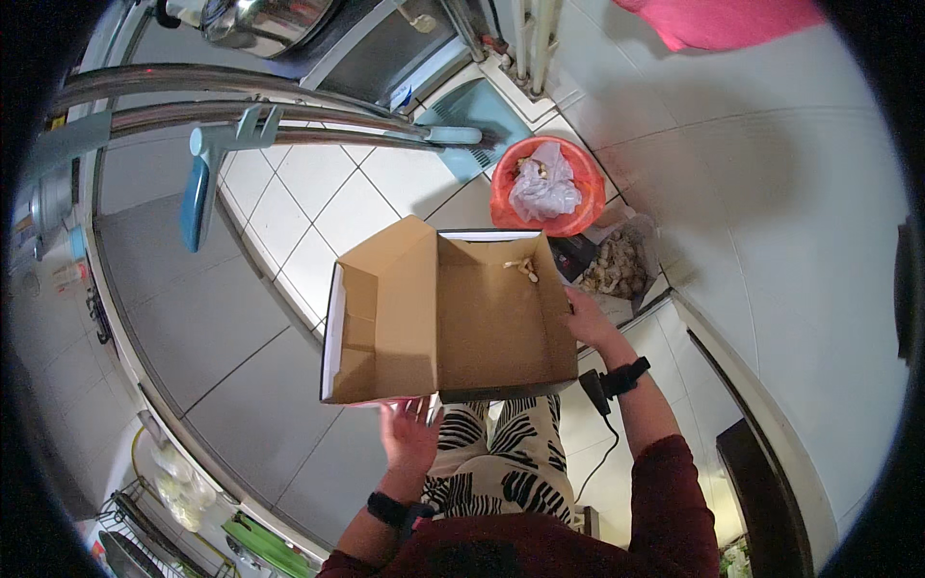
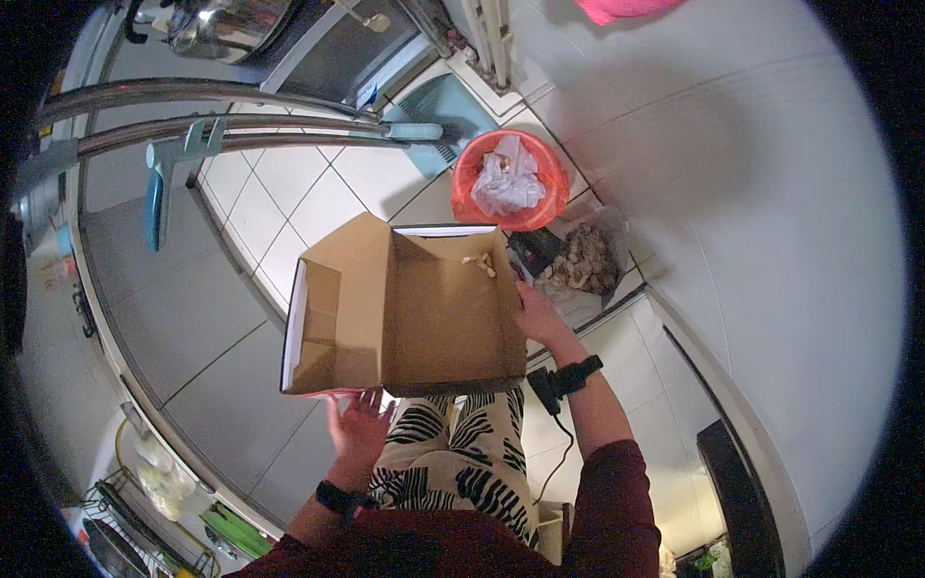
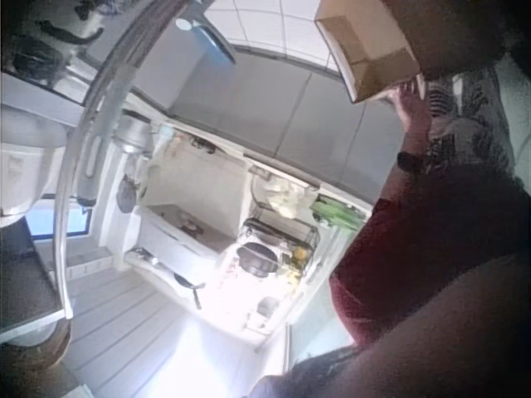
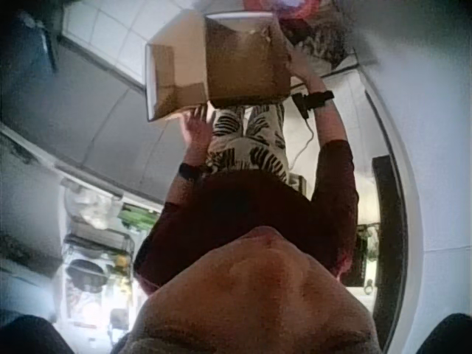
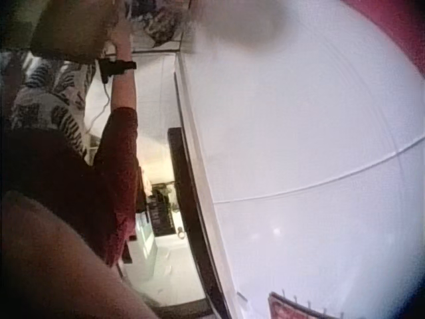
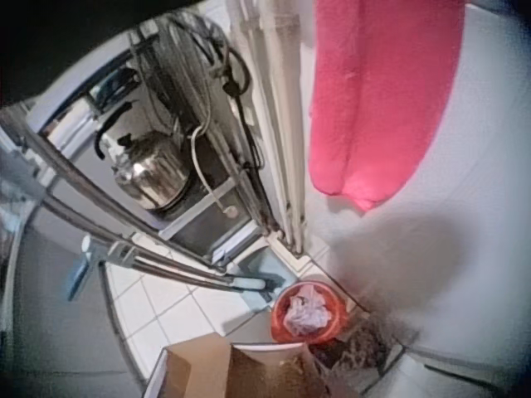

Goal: The person carries a cardboard box and a plastic bag of garlic into the kitchen, then sits on the floor and peels garlic cloves by hand, placing the peeled cloves into the box and discarding the skins into a nearby bin.

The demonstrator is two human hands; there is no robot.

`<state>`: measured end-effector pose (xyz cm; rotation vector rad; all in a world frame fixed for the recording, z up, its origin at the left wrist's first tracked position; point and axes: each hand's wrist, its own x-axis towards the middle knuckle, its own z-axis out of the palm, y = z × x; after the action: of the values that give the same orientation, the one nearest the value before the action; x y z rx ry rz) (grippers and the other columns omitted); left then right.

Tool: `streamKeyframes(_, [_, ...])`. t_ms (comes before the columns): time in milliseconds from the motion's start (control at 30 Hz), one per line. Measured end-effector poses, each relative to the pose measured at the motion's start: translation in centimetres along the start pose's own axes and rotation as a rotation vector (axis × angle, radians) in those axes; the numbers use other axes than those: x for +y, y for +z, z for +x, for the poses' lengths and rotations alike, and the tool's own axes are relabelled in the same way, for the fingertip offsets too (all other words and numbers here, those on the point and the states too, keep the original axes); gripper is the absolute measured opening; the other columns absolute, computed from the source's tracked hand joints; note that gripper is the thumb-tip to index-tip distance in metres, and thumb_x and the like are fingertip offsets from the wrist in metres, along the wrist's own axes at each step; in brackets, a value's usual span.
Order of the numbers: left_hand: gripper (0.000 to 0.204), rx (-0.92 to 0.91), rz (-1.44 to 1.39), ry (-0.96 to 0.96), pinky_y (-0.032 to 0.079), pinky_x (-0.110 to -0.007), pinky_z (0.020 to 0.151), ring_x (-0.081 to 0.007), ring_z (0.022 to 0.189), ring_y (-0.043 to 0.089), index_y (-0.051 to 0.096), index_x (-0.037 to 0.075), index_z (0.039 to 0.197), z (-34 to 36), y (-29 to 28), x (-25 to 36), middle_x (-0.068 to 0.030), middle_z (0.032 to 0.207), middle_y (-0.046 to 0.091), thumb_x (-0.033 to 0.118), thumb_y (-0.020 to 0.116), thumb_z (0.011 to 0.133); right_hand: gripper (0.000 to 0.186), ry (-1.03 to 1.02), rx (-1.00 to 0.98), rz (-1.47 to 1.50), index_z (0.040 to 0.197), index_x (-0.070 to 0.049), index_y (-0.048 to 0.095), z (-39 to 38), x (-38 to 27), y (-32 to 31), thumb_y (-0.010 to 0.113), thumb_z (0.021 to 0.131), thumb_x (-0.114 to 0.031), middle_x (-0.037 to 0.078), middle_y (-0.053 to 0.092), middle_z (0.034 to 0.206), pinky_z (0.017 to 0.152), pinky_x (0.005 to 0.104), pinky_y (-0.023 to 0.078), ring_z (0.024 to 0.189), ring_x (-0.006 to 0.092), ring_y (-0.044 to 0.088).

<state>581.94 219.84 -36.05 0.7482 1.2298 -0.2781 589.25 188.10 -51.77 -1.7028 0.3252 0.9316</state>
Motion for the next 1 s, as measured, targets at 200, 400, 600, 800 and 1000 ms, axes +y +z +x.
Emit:
streamKeyframes(200, [0.084,0.141,0.066,0.173,0.024,-0.055,0.101,-0.0304,0.123,0.033,0.029,0.014,0.133,0.1,1.1,8.0,-0.0141,0.132,0.034,0.063,0.059,0.072,0.052,0.167,-0.071,0.046,0.123,-0.005,0.046,0.0,1.5,-1.8,0.054,0.072,-0.002,0.013,0.058,0.108,0.085,0.0337,0.042,0.099,0.0223,0.054])
streamKeyframes(400, [0.069,0.116,0.316,-0.006,0.027,-0.056,0.099,-0.0317,0.119,0.037,0.037,0.015,0.130,1.0,0.4,12.9,-0.0148,0.132,0.035,0.042,0.062,0.072,0.051,0.063,-0.035,0.098,0.123,-0.004,0.045,0.3,1.1,-3.1,0.054,0.073,-0.006,0.016,0.057,0.111,0.090,0.0337,0.041,0.105,0.0228,0.053])
streamKeyframes(600, [0.055,0.008,0.733,-0.126,0.046,-0.039,0.074,-0.0230,0.089,0.056,0.043,0.008,0.128,-0.3,2.5,15.5,-0.0118,0.106,0.057,0.016,0.059,0.075,0.046,-0.081,-0.146,0.139,0.119,-0.003,0.049,-0.7,-4.3,-8.7,0.055,0.074,-0.003,0.007,0.059,0.110,0.089,0.0309,0.041,0.103,0.0155,0.053])
streamKeyframes(800, [0.060,-0.023,1.333,0.062,0.039,-0.022,0.048,-0.0074,0.056,0.049,0.027,0.001,0.137,-0.1,6.6,13.1,-0.0055,0.074,0.060,-0.005,0.046,0.081,0.049,0.201,-0.141,0.008,0.121,-0.003,0.047,1.1,-5.6,-9.5,0.050,0.072,0.003,0.008,0.058,0.114,0.092,0.0317,0.039,0.106,0.0184,0.052])
streamKeyframes(1000, [0.055,-0.093,1.521,0.297,0.037,-0.023,0.050,-0.0072,0.057,0.044,0.037,0.002,0.134,-1.2,8.9,13.5,-0.0019,0.069,0.054,-0.006,0.042,0.079,0.060,-0.219,-0.012,-0.066,0.129,-0.005,0.042,1.3,-4.3,-11.9,0.047,0.070,0.002,0.011,0.053,0.123,0.098,0.0324,0.035,0.116,0.0206,0.047])
